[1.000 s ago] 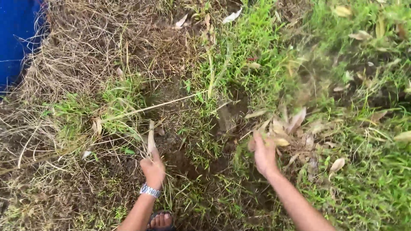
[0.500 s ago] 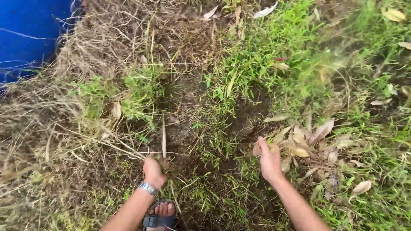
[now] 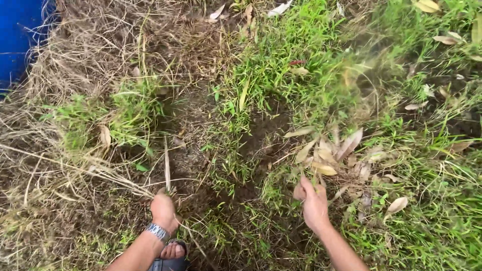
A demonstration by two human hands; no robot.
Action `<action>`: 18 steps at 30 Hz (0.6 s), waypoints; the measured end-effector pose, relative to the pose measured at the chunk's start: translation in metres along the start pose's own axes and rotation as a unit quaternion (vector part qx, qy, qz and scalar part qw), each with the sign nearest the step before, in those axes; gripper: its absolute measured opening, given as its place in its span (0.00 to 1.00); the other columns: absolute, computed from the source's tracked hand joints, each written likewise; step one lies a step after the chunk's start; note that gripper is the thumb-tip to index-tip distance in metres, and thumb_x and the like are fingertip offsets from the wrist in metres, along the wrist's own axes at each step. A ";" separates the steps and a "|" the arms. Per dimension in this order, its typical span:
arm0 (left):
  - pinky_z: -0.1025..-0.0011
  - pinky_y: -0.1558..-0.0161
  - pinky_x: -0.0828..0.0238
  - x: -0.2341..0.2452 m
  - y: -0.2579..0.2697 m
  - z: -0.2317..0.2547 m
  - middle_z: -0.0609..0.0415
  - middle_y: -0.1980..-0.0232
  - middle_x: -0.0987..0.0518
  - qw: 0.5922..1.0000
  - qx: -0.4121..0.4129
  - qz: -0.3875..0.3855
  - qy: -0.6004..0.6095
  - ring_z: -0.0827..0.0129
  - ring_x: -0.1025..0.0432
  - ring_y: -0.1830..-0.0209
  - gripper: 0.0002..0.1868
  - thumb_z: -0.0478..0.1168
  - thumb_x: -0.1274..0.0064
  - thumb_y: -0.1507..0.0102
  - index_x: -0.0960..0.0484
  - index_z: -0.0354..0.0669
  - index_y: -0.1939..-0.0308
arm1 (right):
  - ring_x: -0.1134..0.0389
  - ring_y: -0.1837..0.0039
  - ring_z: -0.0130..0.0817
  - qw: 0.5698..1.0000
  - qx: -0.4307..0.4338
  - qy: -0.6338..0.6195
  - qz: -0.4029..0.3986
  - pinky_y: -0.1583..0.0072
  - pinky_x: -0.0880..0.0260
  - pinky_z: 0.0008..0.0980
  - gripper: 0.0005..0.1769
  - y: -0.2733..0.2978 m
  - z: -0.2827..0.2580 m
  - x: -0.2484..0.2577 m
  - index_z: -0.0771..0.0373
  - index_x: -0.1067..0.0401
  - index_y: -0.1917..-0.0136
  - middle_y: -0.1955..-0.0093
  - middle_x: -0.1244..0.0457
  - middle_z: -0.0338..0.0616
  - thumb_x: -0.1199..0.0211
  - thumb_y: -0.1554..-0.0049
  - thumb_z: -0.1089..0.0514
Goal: Pulling green weeds and gathering dry leaves from the ground by hand to clear a patch of soil.
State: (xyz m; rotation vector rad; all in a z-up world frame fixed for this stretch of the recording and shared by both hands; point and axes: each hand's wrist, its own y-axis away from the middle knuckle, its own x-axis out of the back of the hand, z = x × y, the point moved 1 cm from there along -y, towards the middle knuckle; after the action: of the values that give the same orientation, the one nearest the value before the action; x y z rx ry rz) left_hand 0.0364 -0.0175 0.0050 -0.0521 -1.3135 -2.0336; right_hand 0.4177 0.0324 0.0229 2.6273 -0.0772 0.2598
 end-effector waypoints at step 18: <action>0.64 0.74 0.37 0.065 0.044 0.192 0.30 0.53 0.24 0.948 -0.308 0.009 -0.085 0.63 0.30 0.72 0.25 0.49 0.62 0.31 0.27 0.28 0.43 | 0.47 0.68 0.35 0.997 0.073 0.004 -0.031 0.53 0.42 0.34 0.27 -0.017 -0.093 -0.062 0.56 0.44 0.71 0.73 0.52 0.37 0.58 0.29 0.53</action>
State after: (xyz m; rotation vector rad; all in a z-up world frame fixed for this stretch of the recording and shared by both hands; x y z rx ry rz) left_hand -0.0504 0.0936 0.1578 -0.5291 -0.7171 -2.3892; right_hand 0.3426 0.0929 0.0824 2.7680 0.0273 0.2628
